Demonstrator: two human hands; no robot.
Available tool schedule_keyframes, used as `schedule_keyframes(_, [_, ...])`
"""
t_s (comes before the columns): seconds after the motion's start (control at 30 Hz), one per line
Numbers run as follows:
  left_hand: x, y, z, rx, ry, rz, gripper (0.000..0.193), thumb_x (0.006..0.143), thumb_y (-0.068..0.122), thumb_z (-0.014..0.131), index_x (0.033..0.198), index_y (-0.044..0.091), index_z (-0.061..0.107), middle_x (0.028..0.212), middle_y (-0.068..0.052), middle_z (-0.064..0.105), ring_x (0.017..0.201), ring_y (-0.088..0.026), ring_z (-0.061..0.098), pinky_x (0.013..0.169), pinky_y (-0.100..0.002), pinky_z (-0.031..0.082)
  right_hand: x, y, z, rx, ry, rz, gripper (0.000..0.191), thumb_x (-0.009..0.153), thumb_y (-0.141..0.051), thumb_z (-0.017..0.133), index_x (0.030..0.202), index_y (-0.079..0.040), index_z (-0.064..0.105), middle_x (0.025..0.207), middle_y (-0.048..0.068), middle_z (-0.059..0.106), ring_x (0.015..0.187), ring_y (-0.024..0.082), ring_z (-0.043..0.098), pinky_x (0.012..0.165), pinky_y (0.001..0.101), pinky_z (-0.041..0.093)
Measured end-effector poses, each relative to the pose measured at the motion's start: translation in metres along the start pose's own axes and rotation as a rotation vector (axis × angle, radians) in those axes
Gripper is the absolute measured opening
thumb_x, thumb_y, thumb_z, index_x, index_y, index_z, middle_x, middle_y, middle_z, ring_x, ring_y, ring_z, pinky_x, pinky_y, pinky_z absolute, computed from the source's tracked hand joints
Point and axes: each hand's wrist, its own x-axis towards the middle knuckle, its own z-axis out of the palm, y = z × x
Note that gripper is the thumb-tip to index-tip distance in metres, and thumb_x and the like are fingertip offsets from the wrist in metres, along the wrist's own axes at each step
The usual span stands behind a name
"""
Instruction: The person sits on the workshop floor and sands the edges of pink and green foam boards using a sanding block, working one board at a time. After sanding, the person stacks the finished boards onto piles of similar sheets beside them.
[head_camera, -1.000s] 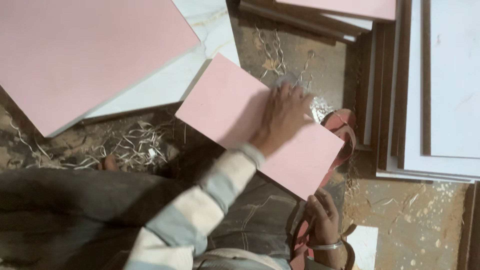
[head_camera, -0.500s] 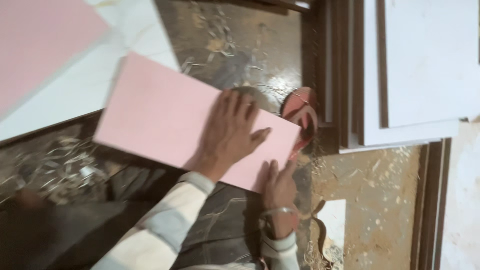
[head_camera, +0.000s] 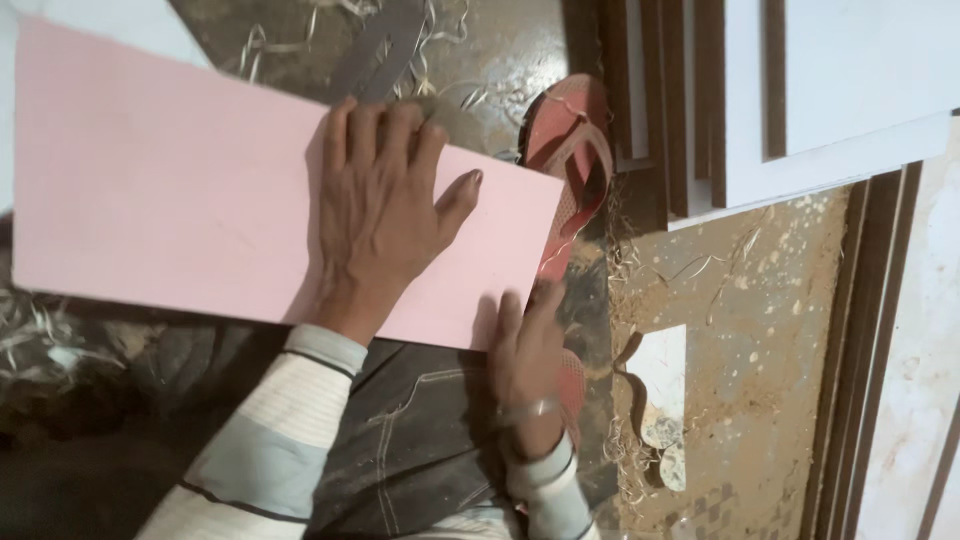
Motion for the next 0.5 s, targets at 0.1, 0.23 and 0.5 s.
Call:
schedule_keyframes(0.1, [-0.004,-0.002,0.015,0.059,0.033,0.066,0.047,0.104,0.047,0.064,0.117,0.001,0.063,0.123,-0.015,0.058,0.118,-0.033,0.051,0.118,-0.054,0.031,0.007,0.016,0.007,-0.022,-0.030,0.045,0.062,0.105,-0.049,0.039,0.149,-0.005,0.035,0.128,0.029,0.066,0.114,0.050,0.064,0.092,0.0549,0.050])
schedule_keyframes(0.23, [-0.016,-0.003,0.021,0.127,0.040,0.082,0.050,0.105,0.049,0.064,0.113,0.000,0.062,0.117,-0.017,0.058,0.110,-0.034,0.049,0.109,-0.054,0.032,0.141,-0.010,0.011,0.028,0.127,-0.190,0.075,0.104,-0.067,0.031,0.136,-0.001,0.042,0.114,0.030,0.072,0.105,0.049,0.071,0.089,0.0515,0.057])
schedule_keyframes(0.5, [-0.027,-0.004,0.024,0.053,0.039,-0.017,0.046,0.108,0.044,0.067,0.113,-0.001,0.061,0.116,-0.015,0.055,0.113,-0.034,0.048,0.116,-0.054,0.031,0.012,-0.004,0.006,-0.008,-0.001,-0.008,0.074,0.101,-0.047,0.039,0.158,-0.003,0.020,0.138,0.029,0.062,0.122,0.049,0.058,0.101,0.0520,0.047])
